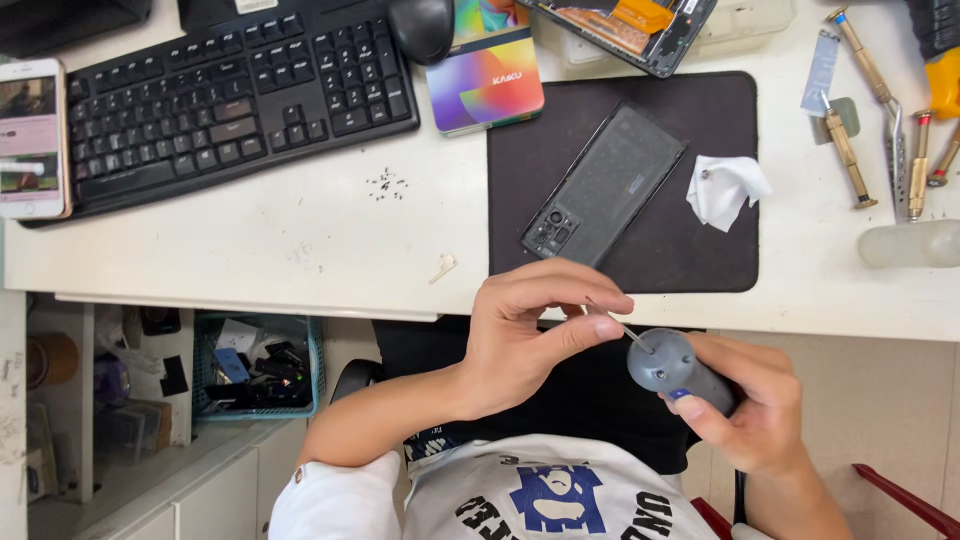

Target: The person uses a screwdriver to remove screws from the back of a smartphone. They carefully unscrew multiple fasteners around the camera module and place them on the desk. The person then uses their fingers to lift and remove a small metal bracket from the camera area.

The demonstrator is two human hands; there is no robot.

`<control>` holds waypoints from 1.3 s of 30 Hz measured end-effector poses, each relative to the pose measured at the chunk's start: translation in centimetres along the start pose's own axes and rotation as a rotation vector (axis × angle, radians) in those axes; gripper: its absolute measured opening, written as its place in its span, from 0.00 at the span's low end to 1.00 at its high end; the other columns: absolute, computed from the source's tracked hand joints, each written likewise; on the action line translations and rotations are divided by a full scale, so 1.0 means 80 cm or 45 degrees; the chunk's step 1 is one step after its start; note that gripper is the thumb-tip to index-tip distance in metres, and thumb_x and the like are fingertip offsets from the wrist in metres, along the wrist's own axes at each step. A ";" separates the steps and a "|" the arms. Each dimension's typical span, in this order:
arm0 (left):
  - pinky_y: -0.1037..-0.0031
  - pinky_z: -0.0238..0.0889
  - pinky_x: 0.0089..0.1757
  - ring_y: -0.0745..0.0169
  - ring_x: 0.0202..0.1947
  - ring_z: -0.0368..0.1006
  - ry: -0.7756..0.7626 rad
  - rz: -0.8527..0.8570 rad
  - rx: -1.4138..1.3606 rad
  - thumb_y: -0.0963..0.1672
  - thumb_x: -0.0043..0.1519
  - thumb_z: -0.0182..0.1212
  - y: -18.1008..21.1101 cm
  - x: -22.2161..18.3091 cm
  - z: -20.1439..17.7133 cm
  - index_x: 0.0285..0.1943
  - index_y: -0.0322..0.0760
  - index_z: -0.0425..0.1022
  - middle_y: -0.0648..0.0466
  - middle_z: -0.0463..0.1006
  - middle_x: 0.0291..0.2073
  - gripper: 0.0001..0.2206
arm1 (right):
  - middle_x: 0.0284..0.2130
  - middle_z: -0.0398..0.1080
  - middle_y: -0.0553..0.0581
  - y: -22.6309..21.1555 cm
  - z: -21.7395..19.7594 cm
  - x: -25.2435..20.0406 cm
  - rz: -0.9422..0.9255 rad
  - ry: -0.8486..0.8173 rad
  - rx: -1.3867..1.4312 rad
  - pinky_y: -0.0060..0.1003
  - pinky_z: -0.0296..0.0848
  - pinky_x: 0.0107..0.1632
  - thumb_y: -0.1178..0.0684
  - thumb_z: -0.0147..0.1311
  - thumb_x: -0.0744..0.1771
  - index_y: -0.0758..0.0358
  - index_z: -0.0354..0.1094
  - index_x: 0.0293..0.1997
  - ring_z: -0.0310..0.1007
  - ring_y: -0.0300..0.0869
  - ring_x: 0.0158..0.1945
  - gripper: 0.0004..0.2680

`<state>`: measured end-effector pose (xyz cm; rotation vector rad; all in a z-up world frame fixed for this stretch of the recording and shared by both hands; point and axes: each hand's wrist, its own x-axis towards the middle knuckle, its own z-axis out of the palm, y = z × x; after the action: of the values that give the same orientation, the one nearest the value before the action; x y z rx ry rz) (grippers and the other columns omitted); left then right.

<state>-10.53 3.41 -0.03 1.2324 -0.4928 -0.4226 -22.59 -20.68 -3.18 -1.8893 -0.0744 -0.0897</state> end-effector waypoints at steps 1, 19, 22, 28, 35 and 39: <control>0.77 0.71 0.44 0.67 0.43 0.77 0.015 0.029 -0.039 0.37 0.67 0.67 -0.004 -0.004 0.001 0.48 0.30 0.81 0.49 0.82 0.46 0.03 | 0.27 0.77 0.56 0.000 0.005 -0.001 0.018 -0.001 0.033 0.30 0.74 0.32 0.51 0.59 0.62 0.75 0.73 0.48 0.75 0.38 0.27 0.15; 0.77 0.69 0.31 0.66 0.28 0.74 0.266 0.083 -0.351 0.35 0.68 0.60 -0.034 -0.004 0.000 0.42 0.25 0.78 0.42 0.79 0.43 0.03 | 0.28 0.77 0.57 -0.004 0.036 0.002 0.128 0.020 0.165 0.30 0.75 0.29 0.51 0.58 0.64 0.76 0.72 0.53 0.75 0.36 0.24 0.17; 0.76 0.70 0.31 0.65 0.30 0.75 0.288 0.080 -0.348 0.35 0.67 0.59 -0.037 -0.001 -0.005 0.42 0.24 0.78 0.41 0.79 0.42 0.03 | 0.27 0.77 0.56 -0.005 0.037 0.005 0.126 0.013 0.115 0.29 0.75 0.29 0.51 0.58 0.64 0.76 0.72 0.53 0.76 0.36 0.24 0.17; 0.78 0.66 0.28 0.61 0.32 0.76 0.522 0.213 -0.402 0.35 0.67 0.56 -0.031 0.012 -0.045 0.41 0.25 0.76 0.40 0.78 0.39 0.04 | 0.27 0.78 0.57 0.005 0.034 -0.004 0.132 0.031 0.112 0.30 0.74 0.29 0.53 0.58 0.63 0.76 0.71 0.54 0.76 0.36 0.24 0.17; 0.78 0.70 0.33 0.65 0.34 0.75 0.451 0.267 0.368 0.35 0.69 0.58 0.023 0.007 -0.103 0.45 0.24 0.77 0.46 0.77 0.43 0.03 | 0.29 0.77 0.62 0.024 0.016 -0.017 0.250 0.097 0.250 0.32 0.74 0.28 0.57 0.57 0.63 0.79 0.70 0.55 0.73 0.39 0.25 0.17; 0.78 0.68 0.32 0.68 0.31 0.75 0.339 0.336 1.055 0.34 0.65 0.63 0.036 0.009 -0.125 0.45 0.28 0.80 0.49 0.79 0.41 0.03 | 0.30 0.77 0.62 0.025 0.007 -0.020 0.266 0.115 0.230 0.33 0.74 0.30 0.56 0.56 0.64 0.79 0.70 0.55 0.73 0.39 0.26 0.17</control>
<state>-4.15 11.66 0.27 1.9521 -0.6134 0.2087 -23.97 -20.80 -5.42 -1.6995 0.1716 -0.0243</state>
